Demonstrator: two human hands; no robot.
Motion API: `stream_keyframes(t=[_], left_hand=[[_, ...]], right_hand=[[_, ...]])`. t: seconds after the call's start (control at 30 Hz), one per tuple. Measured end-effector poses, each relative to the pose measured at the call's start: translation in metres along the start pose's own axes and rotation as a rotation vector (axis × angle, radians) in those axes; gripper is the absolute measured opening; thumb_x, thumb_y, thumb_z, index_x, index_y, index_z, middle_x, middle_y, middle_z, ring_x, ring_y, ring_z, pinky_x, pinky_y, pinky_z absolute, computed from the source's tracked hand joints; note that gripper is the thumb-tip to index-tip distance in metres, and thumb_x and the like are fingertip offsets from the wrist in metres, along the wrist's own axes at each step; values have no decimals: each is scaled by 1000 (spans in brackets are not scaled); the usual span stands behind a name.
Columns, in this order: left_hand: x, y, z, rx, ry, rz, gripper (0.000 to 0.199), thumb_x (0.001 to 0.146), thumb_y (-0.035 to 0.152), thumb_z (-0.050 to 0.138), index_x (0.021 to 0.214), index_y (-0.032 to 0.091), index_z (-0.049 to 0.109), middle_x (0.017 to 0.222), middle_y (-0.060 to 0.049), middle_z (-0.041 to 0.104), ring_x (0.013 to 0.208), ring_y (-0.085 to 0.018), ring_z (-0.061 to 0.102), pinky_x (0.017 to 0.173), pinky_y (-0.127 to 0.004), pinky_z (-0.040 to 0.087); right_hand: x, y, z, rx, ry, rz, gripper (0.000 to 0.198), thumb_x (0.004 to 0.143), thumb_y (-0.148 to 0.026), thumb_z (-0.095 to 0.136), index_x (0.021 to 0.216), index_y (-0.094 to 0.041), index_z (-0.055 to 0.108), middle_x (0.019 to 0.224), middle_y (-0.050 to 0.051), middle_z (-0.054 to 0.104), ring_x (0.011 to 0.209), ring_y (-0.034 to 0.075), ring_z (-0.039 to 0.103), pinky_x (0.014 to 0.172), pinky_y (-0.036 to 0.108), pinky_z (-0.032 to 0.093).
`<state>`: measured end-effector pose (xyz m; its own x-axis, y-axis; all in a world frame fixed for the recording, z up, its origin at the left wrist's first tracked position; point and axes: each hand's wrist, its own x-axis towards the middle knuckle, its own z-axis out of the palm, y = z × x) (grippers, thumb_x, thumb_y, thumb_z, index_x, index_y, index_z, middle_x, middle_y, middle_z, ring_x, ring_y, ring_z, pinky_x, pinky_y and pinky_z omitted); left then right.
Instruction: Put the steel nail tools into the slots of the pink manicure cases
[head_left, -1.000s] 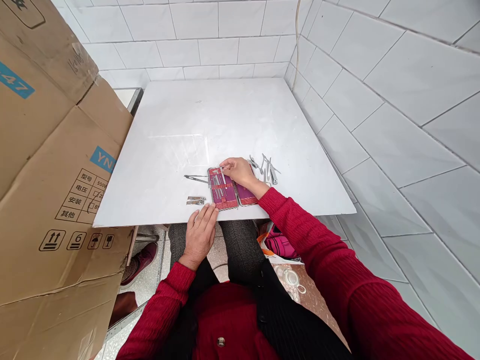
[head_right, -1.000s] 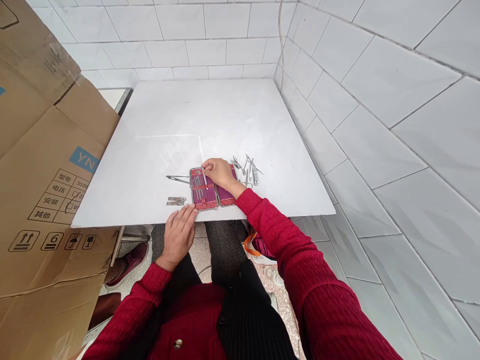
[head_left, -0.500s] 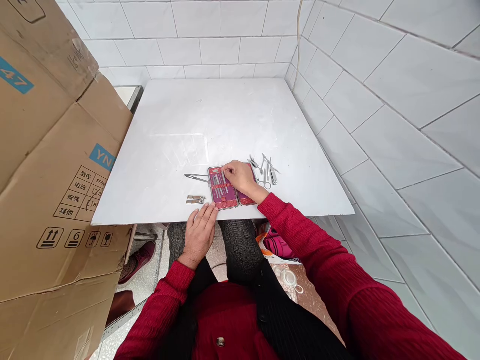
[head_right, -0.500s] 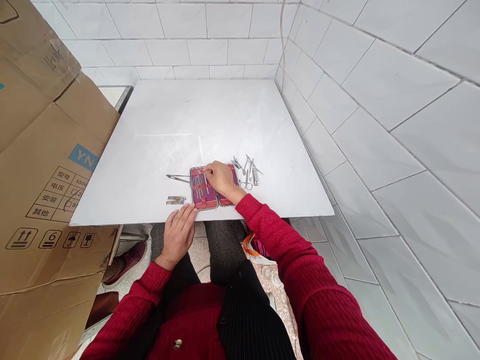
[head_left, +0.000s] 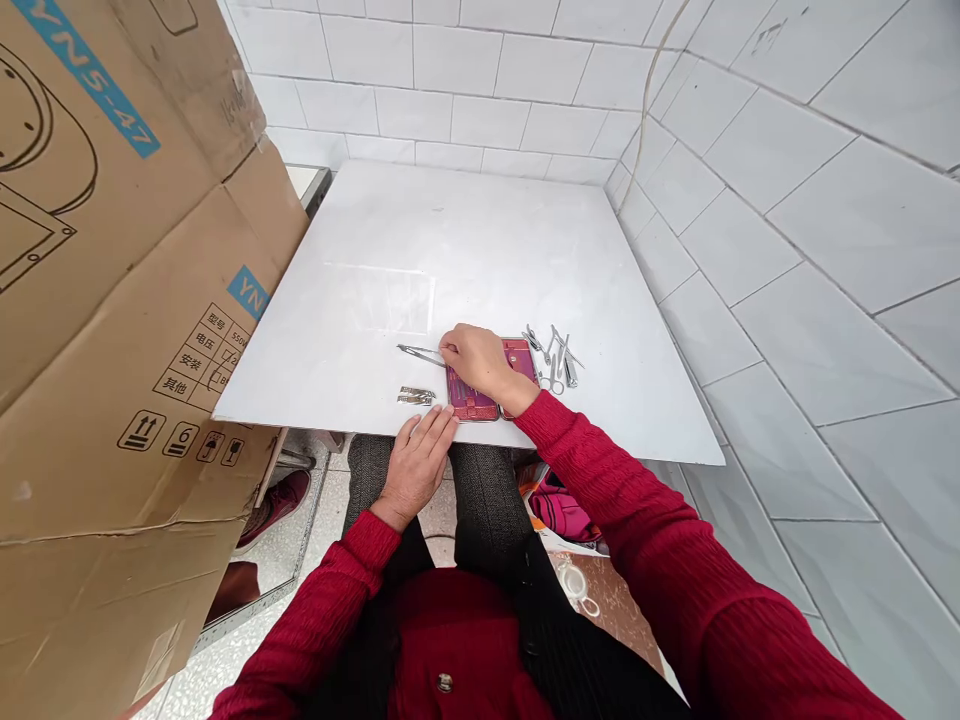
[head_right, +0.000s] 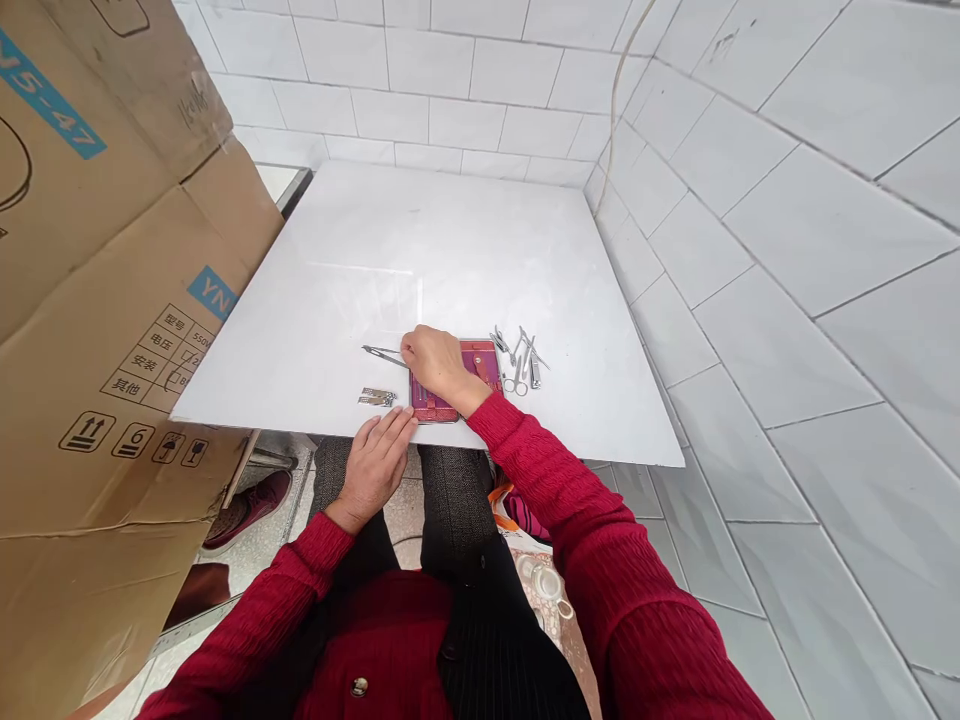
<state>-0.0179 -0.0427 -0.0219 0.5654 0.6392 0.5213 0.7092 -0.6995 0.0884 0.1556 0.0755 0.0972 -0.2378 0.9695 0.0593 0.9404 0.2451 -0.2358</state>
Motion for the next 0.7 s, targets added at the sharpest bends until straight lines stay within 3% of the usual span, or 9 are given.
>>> stream_keyframes(t=[0.27, 0.43, 0.6, 0.7], left_hand=[[-1, 1, -1, 28, -11, 6, 53, 101, 12, 47, 154, 14, 47, 158, -12, 51, 149, -24, 44, 121, -45, 34], [-3, 1, -1, 32, -14, 5, 50, 101, 13, 48, 151, 13, 50, 158, -11, 51, 150, -24, 43, 121, -44, 34], [-4, 1, 0, 38, -11, 4, 50, 101, 13, 47, 151, 13, 50, 157, -11, 52, 150, -24, 44, 120, -43, 35], [-4, 1, 0, 46, 1, 11, 49, 102, 13, 45, 150, 13, 51, 157, -11, 53, 148, -24, 46, 120, -43, 35]], right_hand=[[40, -28, 5, -247, -183, -80, 26, 98, -20, 55, 112, -13, 76, 116, 18, 74, 107, 30, 70, 83, 32, 50], [53, -36, 8, -342, -272, -94, 32, 94, -7, 51, 114, -9, 75, 113, 24, 75, 110, 33, 71, 86, 35, 53], [58, -37, 8, -329, -326, -81, 30, 95, -8, 52, 114, -8, 75, 114, 23, 75, 108, 32, 72, 85, 34, 53], [56, -31, 8, -233, -283, -58, 29, 96, -8, 48, 109, -9, 74, 113, 20, 76, 102, 30, 72, 82, 33, 51]])
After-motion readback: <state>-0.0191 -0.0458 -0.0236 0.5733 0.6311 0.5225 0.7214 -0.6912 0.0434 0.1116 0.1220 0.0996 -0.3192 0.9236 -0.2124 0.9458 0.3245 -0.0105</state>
